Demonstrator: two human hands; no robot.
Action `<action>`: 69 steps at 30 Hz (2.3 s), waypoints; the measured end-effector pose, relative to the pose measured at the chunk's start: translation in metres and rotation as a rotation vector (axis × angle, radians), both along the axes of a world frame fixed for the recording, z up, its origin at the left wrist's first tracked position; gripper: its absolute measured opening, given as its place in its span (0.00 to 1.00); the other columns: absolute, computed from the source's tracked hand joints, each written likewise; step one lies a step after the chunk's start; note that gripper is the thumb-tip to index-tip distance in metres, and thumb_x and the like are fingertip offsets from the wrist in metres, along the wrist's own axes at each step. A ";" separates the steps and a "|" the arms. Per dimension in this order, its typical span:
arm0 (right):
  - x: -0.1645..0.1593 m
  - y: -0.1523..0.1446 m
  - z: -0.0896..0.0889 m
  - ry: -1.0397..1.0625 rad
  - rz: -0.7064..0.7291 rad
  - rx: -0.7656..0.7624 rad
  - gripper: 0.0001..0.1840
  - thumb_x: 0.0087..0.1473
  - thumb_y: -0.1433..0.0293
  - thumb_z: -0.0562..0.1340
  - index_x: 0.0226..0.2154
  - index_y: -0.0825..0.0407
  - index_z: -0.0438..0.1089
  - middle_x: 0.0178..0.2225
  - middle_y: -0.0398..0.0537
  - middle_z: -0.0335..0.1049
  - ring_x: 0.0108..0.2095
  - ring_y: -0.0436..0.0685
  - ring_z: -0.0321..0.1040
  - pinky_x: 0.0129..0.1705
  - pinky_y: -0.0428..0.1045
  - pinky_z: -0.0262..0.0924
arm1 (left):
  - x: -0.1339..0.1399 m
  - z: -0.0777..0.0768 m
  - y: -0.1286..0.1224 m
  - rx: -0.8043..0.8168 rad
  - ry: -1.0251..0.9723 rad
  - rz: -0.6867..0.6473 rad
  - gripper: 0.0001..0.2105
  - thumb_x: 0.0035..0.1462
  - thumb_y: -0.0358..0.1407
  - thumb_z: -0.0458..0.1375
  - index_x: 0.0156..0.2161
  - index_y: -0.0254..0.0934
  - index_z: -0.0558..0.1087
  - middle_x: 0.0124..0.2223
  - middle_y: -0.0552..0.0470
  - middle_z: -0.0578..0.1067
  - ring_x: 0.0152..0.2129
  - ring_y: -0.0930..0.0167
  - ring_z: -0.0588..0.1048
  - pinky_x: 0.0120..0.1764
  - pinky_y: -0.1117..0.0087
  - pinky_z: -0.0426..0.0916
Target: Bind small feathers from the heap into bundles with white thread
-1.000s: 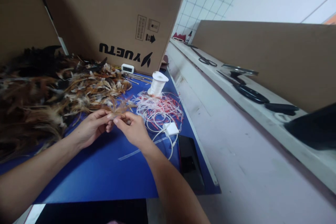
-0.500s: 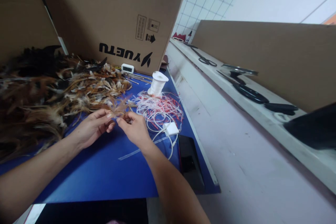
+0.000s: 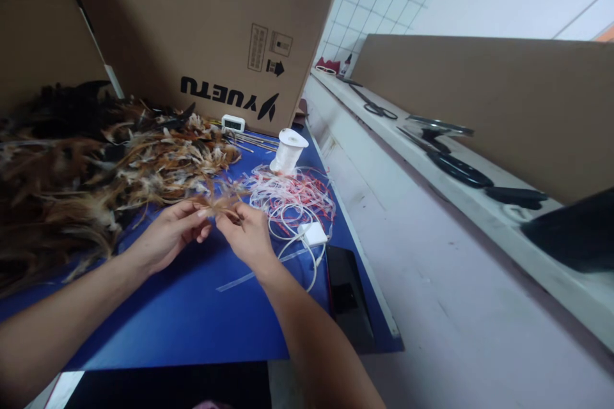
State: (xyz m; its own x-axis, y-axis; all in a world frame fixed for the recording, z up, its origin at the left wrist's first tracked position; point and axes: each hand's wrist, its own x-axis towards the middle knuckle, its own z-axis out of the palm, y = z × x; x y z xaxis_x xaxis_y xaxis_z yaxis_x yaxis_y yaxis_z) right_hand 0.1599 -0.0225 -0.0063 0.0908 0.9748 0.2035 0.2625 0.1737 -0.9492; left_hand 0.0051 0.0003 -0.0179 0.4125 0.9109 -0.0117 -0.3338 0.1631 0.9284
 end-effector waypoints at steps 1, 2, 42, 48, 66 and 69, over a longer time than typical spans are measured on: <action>-0.001 -0.001 0.003 0.005 0.006 -0.005 0.09 0.47 0.63 0.63 0.26 0.52 0.73 0.25 0.42 0.70 0.26 0.51 0.64 0.31 0.47 0.60 | 0.000 0.000 0.000 0.010 0.009 0.004 0.09 0.52 0.39 0.64 0.31 0.35 0.71 0.24 0.55 0.71 0.20 0.77 0.69 0.24 0.77 0.63; -0.002 -0.002 0.005 0.003 0.012 -0.005 0.09 0.47 0.63 0.63 0.26 0.52 0.73 0.24 0.42 0.70 0.26 0.51 0.64 0.31 0.47 0.60 | 0.001 0.000 0.000 0.021 0.016 0.009 0.09 0.52 0.39 0.64 0.31 0.35 0.71 0.23 0.55 0.71 0.20 0.76 0.69 0.24 0.77 0.63; 0.011 -0.028 0.027 -1.097 -0.060 0.565 0.13 0.64 0.74 0.52 0.34 0.53 0.71 0.30 0.50 0.70 0.34 0.55 0.66 0.36 0.49 0.58 | -0.010 0.005 0.009 0.646 0.574 0.298 0.06 0.54 0.32 0.58 0.27 0.37 0.71 0.26 0.52 0.73 0.24 0.70 0.69 0.32 0.71 0.60; 0.023 -0.026 0.037 -1.121 0.008 0.606 0.12 0.64 0.71 0.53 0.35 0.53 0.71 0.34 0.51 0.71 0.38 0.57 0.64 0.40 0.51 0.59 | -0.008 0.008 0.003 0.958 0.645 0.138 0.05 0.56 0.28 0.55 0.31 0.38 0.71 0.31 0.49 0.71 0.29 0.69 0.68 0.35 0.71 0.61; 0.023 0.019 -0.014 0.312 0.381 -0.058 0.15 0.42 0.58 0.70 0.24 0.52 0.72 0.23 0.41 0.68 0.22 0.48 0.62 0.25 0.45 0.57 | -0.009 0.012 0.000 0.373 0.128 -0.190 0.07 0.59 0.35 0.58 0.31 0.34 0.70 0.25 0.54 0.72 0.25 0.73 0.72 0.34 0.71 0.67; 0.020 0.018 -0.016 0.329 0.382 -0.078 0.14 0.43 0.59 0.70 0.26 0.52 0.72 0.22 0.40 0.68 0.20 0.46 0.59 0.23 0.44 0.54 | -0.009 0.013 0.002 0.224 0.027 -0.127 0.06 0.56 0.33 0.61 0.30 0.34 0.71 0.23 0.56 0.71 0.22 0.75 0.72 0.32 0.73 0.67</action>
State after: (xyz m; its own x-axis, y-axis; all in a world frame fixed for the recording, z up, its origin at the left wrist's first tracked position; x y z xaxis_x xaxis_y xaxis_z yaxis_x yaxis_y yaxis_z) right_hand 0.1799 -0.0047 -0.0224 -0.2282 0.9621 0.1495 -0.1209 0.1244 -0.9848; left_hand -0.0035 0.0019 -0.0049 0.5259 0.8330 0.1718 -0.2980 -0.0087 0.9545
